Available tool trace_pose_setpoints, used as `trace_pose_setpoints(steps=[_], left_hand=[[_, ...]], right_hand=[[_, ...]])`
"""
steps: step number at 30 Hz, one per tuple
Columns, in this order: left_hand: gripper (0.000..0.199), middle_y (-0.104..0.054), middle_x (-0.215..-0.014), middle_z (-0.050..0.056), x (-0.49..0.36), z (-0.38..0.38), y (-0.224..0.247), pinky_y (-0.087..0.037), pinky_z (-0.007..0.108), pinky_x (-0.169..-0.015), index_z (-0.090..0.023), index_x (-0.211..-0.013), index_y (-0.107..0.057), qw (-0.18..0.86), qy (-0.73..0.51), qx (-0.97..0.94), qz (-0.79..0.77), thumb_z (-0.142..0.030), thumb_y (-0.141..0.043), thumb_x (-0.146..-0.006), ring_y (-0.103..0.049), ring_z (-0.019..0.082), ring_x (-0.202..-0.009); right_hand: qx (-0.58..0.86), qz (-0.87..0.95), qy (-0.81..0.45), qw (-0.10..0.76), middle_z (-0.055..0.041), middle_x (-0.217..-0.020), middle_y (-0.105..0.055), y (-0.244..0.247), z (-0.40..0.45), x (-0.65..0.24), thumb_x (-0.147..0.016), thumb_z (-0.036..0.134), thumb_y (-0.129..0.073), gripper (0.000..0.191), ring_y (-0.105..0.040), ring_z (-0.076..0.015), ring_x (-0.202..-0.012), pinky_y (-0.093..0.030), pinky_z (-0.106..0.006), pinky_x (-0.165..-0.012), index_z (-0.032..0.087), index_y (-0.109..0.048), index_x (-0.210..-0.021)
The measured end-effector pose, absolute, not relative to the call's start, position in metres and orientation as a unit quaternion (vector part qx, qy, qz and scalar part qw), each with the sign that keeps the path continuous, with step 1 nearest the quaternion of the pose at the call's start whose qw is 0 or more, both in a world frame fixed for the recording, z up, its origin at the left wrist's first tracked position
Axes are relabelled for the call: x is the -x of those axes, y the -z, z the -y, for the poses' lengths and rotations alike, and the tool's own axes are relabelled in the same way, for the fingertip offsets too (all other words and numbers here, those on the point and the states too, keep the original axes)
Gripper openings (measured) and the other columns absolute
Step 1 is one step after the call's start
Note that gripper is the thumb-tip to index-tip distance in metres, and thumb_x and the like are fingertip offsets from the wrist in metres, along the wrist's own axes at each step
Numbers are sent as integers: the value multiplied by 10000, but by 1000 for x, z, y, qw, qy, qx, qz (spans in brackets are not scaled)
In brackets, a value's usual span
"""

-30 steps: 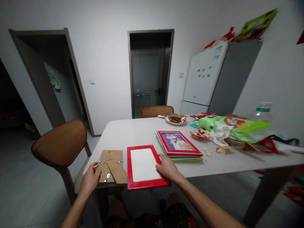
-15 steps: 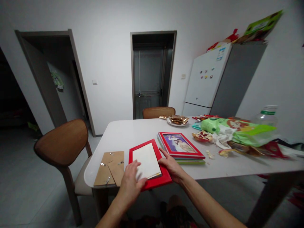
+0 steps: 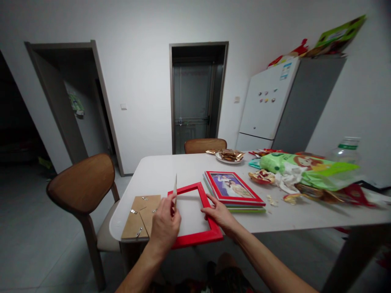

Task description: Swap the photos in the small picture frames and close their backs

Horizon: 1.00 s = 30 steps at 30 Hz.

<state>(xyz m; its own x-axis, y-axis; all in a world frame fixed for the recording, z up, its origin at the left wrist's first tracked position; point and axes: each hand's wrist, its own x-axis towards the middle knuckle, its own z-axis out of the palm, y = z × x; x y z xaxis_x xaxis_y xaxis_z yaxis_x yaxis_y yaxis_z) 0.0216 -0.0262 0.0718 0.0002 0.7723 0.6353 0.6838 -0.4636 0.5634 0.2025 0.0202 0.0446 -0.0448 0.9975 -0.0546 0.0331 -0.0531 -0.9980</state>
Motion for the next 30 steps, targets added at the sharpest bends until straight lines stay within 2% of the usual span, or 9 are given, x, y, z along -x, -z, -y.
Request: trace_pose_setpoints(steps=[4, 7, 11, 15, 19, 25, 30], left_hand=[[319, -575, -818, 22, 17, 26, -66, -462, 261, -603, -183, -1032, -456, 109, -522, -601, -595, -201, -458, -714, -554, 132, -620], [343, -596, -856, 31, 42, 26, -47, -470, 271, -637, -174, -1037, -442, 175, -544, -551, -609, -237, -474, -702, -588, 156, -697], [351, -616, -877, 48, 62, 25, -19, -464, 285, -685, -156, -1011, -448, 223, -543, -521, -620, -251, -487, -675, -596, 180, -782], [343, -616, -778, 11, 68, 29, -6, -450, 286, -620, -176, -1011, -471, 194, -471, -543, -668, -277, -473, -684, -591, 172, -660], [320, -599, -728, 14, 64, 37, -9, -416, 275, -598, -185, -1014, -486, 150, -359, -590, -707, -311, -440, -723, -587, 187, -673], [326, -615, -902, 73, 59, 44, -19, -406, 311, -656, -195, -1053, -479, 105, -238, -621, -739, -326, -398, -766, -580, 236, -827], [302, -587, -973, 93, 57, 44, -21, -423, 338, -709, -174, -1027, -493, 64, -228, -643, -728, -284, -406, -760, -548, 240, -907]], right_hand=[[588, 571, -400, 410, 64, -487, -496, -31, -25, -211, -617, 202, -505, 637, -453, -83, -419, -338, -185, -430, 89, -366, -1229], [630, 626, -284, 361, 17, -556, -552, -21, -29, -217, -632, 215, -476, 555, -500, -108, -488, -358, -203, -482, 76, -456, -1169], [665, 661, -183, 296, -70, -764, -631, -13, -31, -221, -660, 235, -454, 515, -569, -161, -678, -391, -232, -620, 77, -483, -1149], [682, 676, -121, 251, -113, -956, -619, -8, -30, -221, -692, 248, -436, 476, -567, -196, -827, -379, -256, -719, 102, -490, -1142], [683, 691, -83, 221, -124, -990, -602, -5, -28, -219, -709, 259, -432, 442, -551, -207, -880, -366, -262, -735, 114, -502, -1120], [694, 694, -49, 185, -110, -938, -588, -4, -25, -218, -729, 274, -428, 376, -542, -196, -854, -350, -255, -710, 146, -530, -1068], [702, 688, -38, 180, -102, -940, -573, -4, -23, -217, -741, 294, -417, 376, -540, -194, -835, -348, -258, -682, 161, -520, -1078]])
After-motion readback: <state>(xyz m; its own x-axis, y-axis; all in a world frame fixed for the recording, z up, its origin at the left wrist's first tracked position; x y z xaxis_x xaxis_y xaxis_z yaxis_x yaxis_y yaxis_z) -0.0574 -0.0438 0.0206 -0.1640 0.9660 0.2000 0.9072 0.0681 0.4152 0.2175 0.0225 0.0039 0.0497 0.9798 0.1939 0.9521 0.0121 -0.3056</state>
